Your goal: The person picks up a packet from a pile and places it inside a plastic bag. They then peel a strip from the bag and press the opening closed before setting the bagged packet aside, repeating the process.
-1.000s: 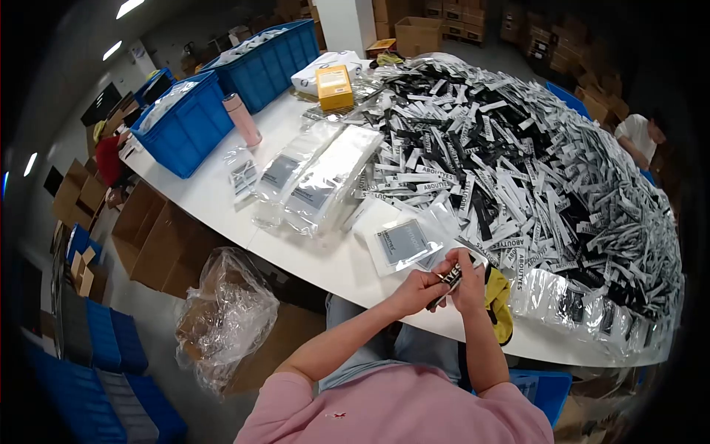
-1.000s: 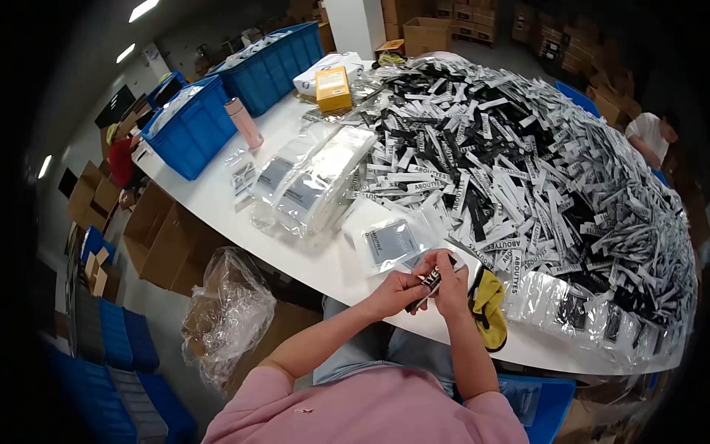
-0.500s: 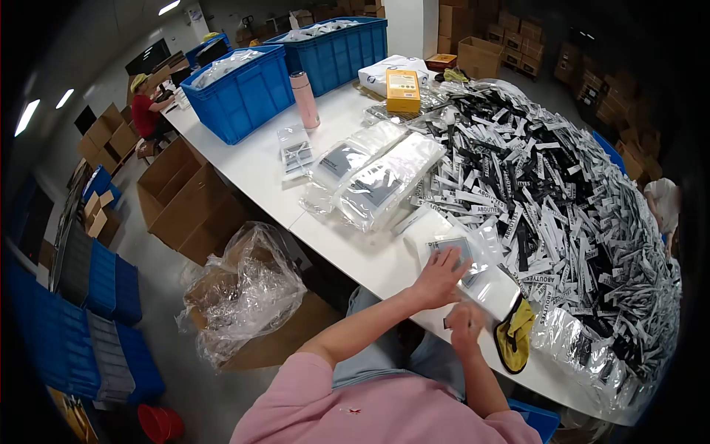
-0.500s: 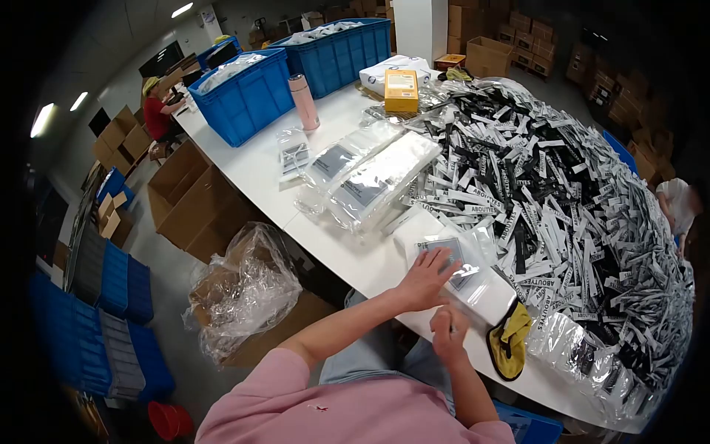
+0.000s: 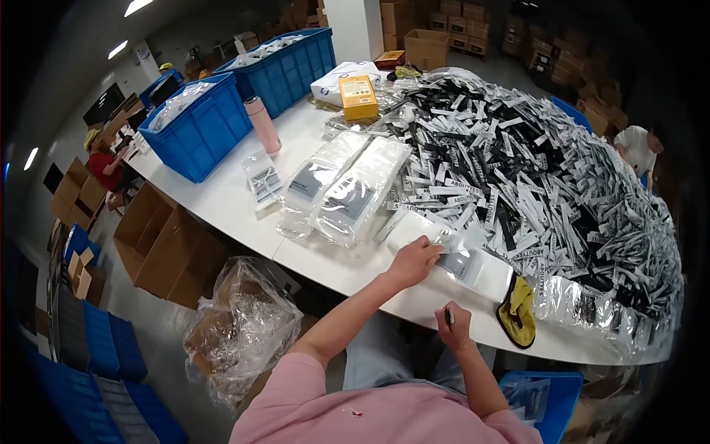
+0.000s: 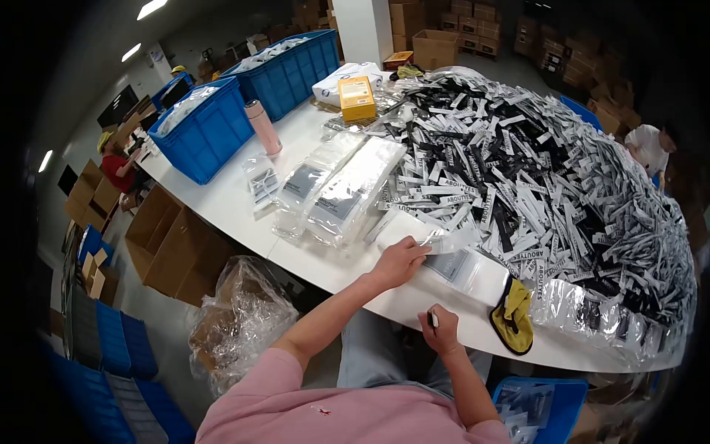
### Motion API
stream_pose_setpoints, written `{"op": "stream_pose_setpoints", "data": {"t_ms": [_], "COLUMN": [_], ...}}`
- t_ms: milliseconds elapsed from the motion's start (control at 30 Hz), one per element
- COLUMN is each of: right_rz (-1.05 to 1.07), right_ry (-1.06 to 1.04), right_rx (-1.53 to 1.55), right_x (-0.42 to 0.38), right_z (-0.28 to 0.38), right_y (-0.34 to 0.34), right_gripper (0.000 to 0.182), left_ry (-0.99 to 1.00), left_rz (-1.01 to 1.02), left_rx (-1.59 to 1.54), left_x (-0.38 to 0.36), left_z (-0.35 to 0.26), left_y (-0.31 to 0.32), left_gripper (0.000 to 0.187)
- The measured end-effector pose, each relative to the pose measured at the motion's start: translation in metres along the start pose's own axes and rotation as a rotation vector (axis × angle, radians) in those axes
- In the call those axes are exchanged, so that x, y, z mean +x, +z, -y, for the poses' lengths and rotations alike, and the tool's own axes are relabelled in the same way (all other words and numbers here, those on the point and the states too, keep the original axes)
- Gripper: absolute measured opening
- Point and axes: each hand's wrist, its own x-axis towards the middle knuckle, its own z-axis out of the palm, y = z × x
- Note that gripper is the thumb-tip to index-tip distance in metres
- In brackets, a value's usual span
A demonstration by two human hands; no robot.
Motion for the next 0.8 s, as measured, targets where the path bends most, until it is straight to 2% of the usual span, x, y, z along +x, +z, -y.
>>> {"op": "stream_pose_setpoints", "data": {"t_ms": [100,233,300,367,400,467,567,667,700,800], "right_rz": [-0.073,-0.061,-0.242,-0.273,-0.355,-0.388,-0.162,0.083,0.051,0.046], "right_ry": [-0.036,0.144,0.239,0.421,0.5,0.626,0.785,0.748,0.716,0.666], "right_rx": [0.08,0.087,0.195,0.461,0.629,0.786,0.742,0.784,0.641,0.694], "right_x": [0.0,-0.009,-0.007,-0.013,-0.007,0.012,0.028,0.022,0.022,0.018], "right_z": [0.005,-0.014,-0.017,-0.052,-0.047,-0.01,0.006,0.007,0.011,0.011], "right_y": [-0.004,-0.01,-0.02,-0.023,-0.029,-0.055,-0.078,-0.087,-0.08,-0.072], "right_gripper": [0.021,0.02,0.021,0.022,0.024,0.033,0.035,0.031,0.025,0.023], "left_ry": [0.168,0.32,0.35,0.373,0.39,0.431,0.486,0.494,0.483,0.441], "left_rz": [-0.161,-0.149,-0.154,-0.151,-0.127,-0.089,-0.028,-0.001,-0.003,0.004], "left_rx": [0.091,0.232,0.282,0.345,0.392,0.423,0.496,0.557,0.587,0.632], "left_x": [-0.01,-0.026,-0.033,-0.04,-0.045,-0.053,-0.062,-0.069,-0.07,-0.076], "left_z": [-0.011,-0.024,-0.033,-0.041,-0.044,-0.049,-0.057,-0.061,-0.061,-0.063], "left_y": [-0.008,-0.006,-0.009,-0.011,-0.012,-0.014,-0.017,-0.019,-0.019,-0.023], "left_gripper": [0.038,0.054,0.055,0.054,0.054,0.054,0.055,0.055,0.055,0.058]}}
